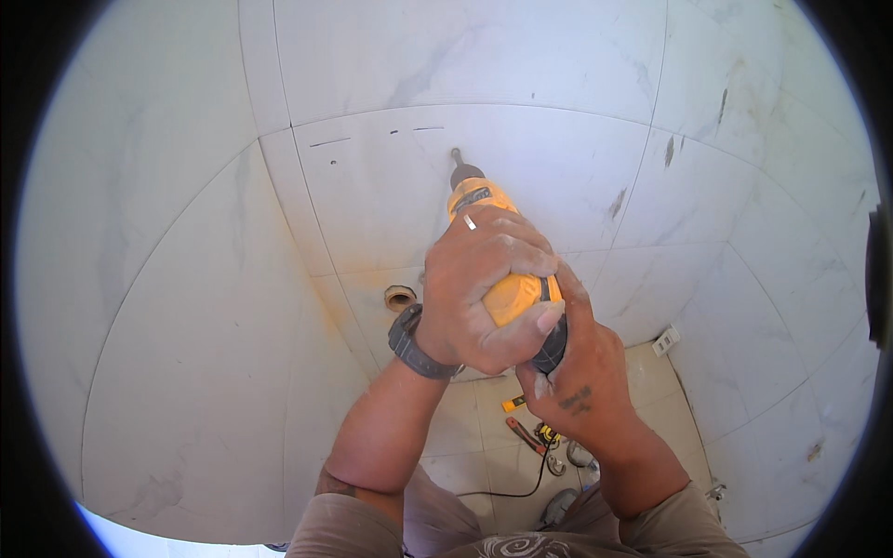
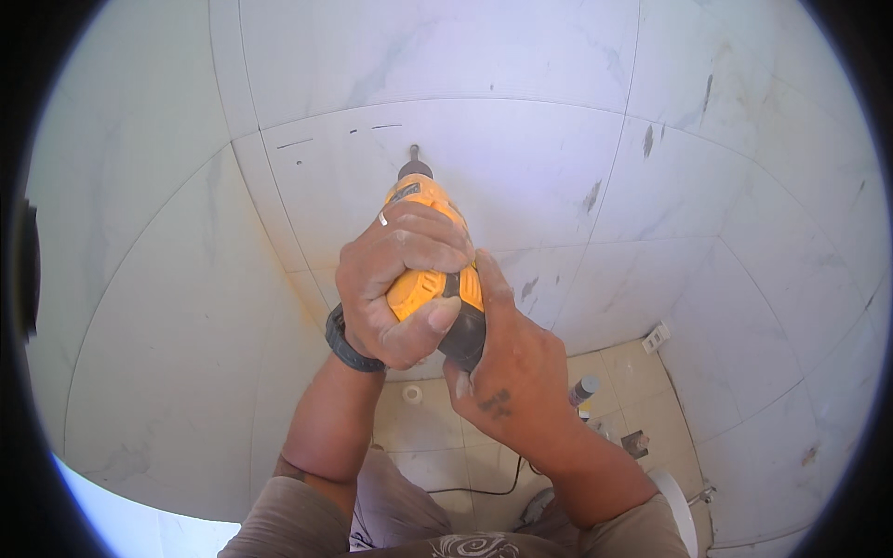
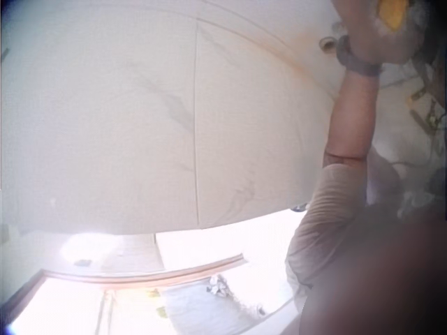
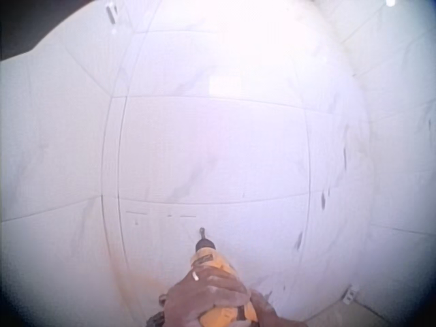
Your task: The person marks two points on a tiled wall with a marker, then uses a corded drill to create holes at those locations. After drilling, the person walks to an adjacent room and opens a plastic bag containing small hardware items.
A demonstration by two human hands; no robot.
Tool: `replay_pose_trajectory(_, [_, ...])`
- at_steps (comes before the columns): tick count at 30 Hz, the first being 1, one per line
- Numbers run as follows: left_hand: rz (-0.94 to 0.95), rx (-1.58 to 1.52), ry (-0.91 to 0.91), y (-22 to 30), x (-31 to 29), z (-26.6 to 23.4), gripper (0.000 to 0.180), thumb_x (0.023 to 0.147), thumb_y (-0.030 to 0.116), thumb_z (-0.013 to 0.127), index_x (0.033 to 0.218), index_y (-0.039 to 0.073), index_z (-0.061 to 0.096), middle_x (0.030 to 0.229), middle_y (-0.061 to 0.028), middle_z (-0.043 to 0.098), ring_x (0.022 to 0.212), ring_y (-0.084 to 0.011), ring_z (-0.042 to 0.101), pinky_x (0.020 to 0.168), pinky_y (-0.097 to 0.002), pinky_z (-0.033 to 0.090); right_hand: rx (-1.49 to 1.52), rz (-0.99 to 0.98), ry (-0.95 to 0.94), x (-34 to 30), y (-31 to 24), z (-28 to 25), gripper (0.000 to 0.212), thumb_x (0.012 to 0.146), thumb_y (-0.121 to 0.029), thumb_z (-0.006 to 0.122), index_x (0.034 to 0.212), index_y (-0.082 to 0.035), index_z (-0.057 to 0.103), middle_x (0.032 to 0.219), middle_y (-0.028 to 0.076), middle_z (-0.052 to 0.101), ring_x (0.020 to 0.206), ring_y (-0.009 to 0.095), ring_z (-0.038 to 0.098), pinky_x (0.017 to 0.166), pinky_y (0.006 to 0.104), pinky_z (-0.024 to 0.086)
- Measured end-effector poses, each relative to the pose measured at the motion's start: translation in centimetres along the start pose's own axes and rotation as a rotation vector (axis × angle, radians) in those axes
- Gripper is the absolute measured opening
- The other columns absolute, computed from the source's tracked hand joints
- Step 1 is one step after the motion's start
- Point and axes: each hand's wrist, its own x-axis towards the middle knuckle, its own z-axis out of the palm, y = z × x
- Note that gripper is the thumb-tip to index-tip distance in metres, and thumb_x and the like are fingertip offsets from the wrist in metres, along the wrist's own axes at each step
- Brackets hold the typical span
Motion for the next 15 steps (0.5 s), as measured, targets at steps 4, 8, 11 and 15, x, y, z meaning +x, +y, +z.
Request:
replay_pose_trajectory(4, [0.0,-0.005,0.011,-0.1,0.05,0.0,0.033,0.084,0.034,0.074,0.092,0.002,0.07,0.09,-0.0142,0.072,0.084,-0.0283,0.069,0.079,-0.0414,0.056,0.014,0.03,-0.01,-0.02,-0.02,-0.09,0.099,0.073,-0.002,0.076,0.159,-0.001,0.026,0.095,0.021,0.07,0.083,0.042,0.072,0.073,0.046,0.058])
replay_pose_trajectory(8, [-0.017,-0.007,0.036,-0.05,0.02,0.29,0.026,0.072,0.025,0.074,0.089,0.006,0.07,0.086,-0.0122,0.074,0.081,-0.0298,0.07,0.081,-0.041,0.054,0.021,0.02,0.008,0.0,0.05,0.01,0.099,0.073,-0.001,0.076,0.159,-0.002,0.026,0.095,0.022,0.07,0.085,0.045,0.072,0.074,0.0474,0.057])
replay_pose_trajectory(11, [-0.019,-0.006,0.042,-0.01,0.01,0.36,0.025,0.072,0.025,0.074,0.089,0.006,0.07,0.086,-0.0121,0.074,0.082,-0.0297,0.07,0.081,-0.0409,0.054,-0.027,-0.022,0.006,0.02,0.17,0.01,0.099,0.072,-0.003,0.076,0.158,0.004,0.026,0.094,0.018,0.069,0.08,0.037,0.072,0.07,0.0441,0.058])
replay_pose_trajectory(15, [-0.003,0.011,0.016,-0.13,0.13,0.12,0.029,0.08,0.031,0.073,0.09,0.004,0.07,0.088,-0.0138,0.073,0.083,-0.029,0.07,0.081,-0.0418,0.055,-0.021,-0.013,0.009,0.03,0.14,-0.01,0.099,0.072,-0.003,0.076,0.158,0.004,0.027,0.094,0.018,0.069,0.081,0.037,0.072,0.07,0.0446,0.058])
